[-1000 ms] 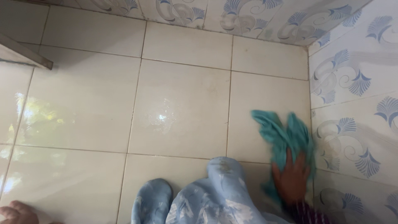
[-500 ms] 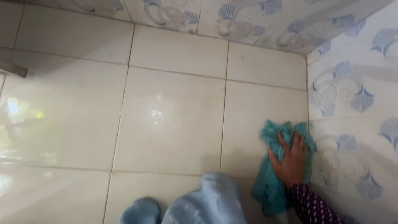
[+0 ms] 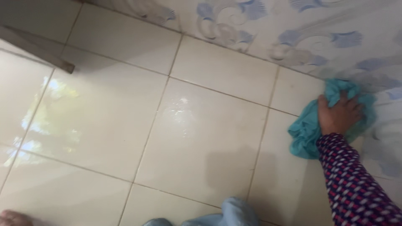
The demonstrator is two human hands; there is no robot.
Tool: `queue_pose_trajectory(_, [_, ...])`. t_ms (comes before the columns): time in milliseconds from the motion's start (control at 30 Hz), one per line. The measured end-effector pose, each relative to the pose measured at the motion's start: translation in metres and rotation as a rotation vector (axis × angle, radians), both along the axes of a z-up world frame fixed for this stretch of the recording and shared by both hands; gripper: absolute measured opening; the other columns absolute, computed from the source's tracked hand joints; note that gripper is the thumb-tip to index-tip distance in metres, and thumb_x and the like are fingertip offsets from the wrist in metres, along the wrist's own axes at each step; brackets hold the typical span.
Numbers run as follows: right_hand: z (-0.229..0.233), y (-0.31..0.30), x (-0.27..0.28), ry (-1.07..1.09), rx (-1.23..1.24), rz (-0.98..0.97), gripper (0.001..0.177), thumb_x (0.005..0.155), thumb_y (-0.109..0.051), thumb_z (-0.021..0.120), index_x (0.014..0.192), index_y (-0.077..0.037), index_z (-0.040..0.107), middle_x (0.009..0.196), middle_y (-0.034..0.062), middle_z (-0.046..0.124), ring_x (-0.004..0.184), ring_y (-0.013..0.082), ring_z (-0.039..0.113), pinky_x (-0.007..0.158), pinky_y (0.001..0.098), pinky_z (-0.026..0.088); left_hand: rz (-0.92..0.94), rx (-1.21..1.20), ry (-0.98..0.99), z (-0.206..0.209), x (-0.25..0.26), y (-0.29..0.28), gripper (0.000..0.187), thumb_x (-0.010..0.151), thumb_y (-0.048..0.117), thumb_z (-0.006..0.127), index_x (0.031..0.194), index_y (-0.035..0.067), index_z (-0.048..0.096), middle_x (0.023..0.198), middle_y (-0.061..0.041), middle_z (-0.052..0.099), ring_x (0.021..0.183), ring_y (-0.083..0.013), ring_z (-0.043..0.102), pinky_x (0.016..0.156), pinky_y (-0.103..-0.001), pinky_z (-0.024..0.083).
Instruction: The person wipes a tiled floor with a teal cloth, moving across the surface to clean different sections. They use their left hand to support their weight on the floor while scrubbing with their right hand.
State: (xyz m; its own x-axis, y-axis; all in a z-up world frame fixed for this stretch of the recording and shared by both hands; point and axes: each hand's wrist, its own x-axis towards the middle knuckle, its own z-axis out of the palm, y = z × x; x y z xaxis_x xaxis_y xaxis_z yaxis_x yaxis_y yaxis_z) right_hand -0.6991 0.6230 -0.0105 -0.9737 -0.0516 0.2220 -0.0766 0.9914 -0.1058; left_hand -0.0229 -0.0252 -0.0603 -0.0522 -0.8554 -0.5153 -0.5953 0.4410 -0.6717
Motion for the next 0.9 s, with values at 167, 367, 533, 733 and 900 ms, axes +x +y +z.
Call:
queue_pose_trajectory(167, [-0.007, -0.051, 0.019, 0.014, -0.018, 0.230, 0.076, 0.100, -0.051, 0.065, 0.155, 0.000, 0.052, 0.153, 0.0380, 0.046, 0.146, 0.0563, 0.033, 0.122, 0.0659, 0.019, -0.071, 0.057, 0.006, -0.034, -0.008, -0.016, 0.168, 0.042, 0.066, 0.096, 0.157, -0.016, 0.006, 0.157, -0.046, 0.018, 0.137, -0.0502, 0.050, 0.105, -0.048, 0.054])
queue_pose_trajectory(367, [-0.013, -0.187, 0.050, -0.012, -0.031, 0.410, 0.076, 0.099, -0.052, 0.063, 0.155, -0.002, 0.049, 0.159, 0.0363, 0.036, 0.148, 0.0569, 0.023, 0.120, 0.0679, 0.013, -0.139, 0.122, 0.002, -0.038, -0.005, -0.012, 0.167, 0.042, 0.066, 0.096, 0.156, -0.018, 0.007, 0.155, -0.047, 0.020, 0.137, -0.0503, 0.050, 0.104, -0.048, 0.055])
queue_pose_trajectory(533, [-0.009, -0.269, 0.065, -0.031, -0.046, 0.393, 0.079, 0.099, -0.053, 0.063, 0.154, 0.001, 0.046, 0.157, 0.0398, 0.032, 0.148, 0.0585, 0.019, 0.119, 0.0690, 0.012, -0.154, 0.129, -0.009, -0.022, 0.034, -0.021, 0.166, 0.042, 0.066, 0.096, 0.155, -0.019, 0.008, 0.154, -0.048, 0.022, 0.137, -0.0503, 0.049, 0.103, -0.047, 0.055])
queue_pose_trajectory(733, [-0.004, -0.342, 0.083, -0.080, -0.042, 0.539, 0.079, 0.097, -0.051, 0.062, 0.155, 0.000, 0.045, 0.157, 0.0381, 0.033, 0.148, 0.0566, 0.022, 0.119, 0.0678, 0.013, -0.165, 0.191, 0.003, 0.024, 0.016, 0.020, 0.165, 0.042, 0.066, 0.095, 0.153, -0.020, 0.010, 0.152, -0.049, 0.023, 0.137, -0.0503, 0.049, 0.103, -0.047, 0.056])
queue_pose_trajectory(900, [-0.008, -0.433, 0.133, -0.075, -0.033, 0.794, 0.079, 0.098, -0.054, 0.061, 0.157, -0.004, 0.043, 0.160, 0.0330, 0.033, 0.149, 0.0532, 0.025, 0.121, 0.0664, 0.014, -0.131, 0.266, 0.076, 0.074, -0.008, 0.030, 0.164, 0.042, 0.066, 0.095, 0.152, -0.022, 0.011, 0.150, -0.050, 0.025, 0.137, -0.0503, 0.049, 0.102, -0.047, 0.056])
